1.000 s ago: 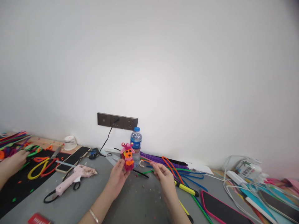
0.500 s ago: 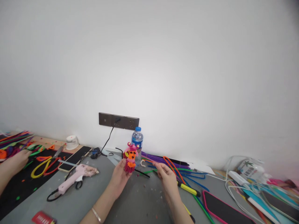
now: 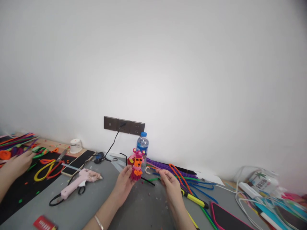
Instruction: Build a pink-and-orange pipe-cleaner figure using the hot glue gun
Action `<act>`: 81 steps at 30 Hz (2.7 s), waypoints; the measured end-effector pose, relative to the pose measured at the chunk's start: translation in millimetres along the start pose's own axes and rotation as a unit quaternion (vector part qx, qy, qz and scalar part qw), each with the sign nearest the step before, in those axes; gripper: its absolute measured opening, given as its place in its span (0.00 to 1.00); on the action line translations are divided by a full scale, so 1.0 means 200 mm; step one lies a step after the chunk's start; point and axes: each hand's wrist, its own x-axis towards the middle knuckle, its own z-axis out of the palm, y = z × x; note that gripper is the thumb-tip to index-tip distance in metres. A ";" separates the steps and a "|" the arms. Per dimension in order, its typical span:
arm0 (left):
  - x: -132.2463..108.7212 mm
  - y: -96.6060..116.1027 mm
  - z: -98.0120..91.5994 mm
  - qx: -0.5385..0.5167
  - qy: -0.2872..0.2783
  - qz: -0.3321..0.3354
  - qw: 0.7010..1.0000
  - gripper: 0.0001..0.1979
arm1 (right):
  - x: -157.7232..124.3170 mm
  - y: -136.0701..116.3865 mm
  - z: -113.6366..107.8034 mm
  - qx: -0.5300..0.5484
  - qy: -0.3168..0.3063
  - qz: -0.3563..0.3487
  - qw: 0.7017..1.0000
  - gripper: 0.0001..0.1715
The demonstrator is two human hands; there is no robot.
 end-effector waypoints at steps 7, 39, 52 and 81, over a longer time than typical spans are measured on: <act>-0.02 0.00 0.01 0.026 -0.029 -0.001 0.999 0.18 | 0.03 0.05 -0.02 0.025 -0.007 0.004 1.000 0.21; -0.09 -0.01 0.05 0.083 -0.096 -0.070 0.989 0.18 | 0.00 0.04 0.01 0.091 -0.060 -0.013 0.994 0.21; -0.09 0.00 0.04 0.096 -0.078 -0.038 0.992 0.16 | 0.02 0.03 0.01 0.106 -0.044 0.011 0.993 0.20; -0.14 0.00 0.03 0.144 -0.319 -0.154 0.924 0.23 | -0.12 -0.02 0.05 0.120 -0.346 0.091 0.926 0.23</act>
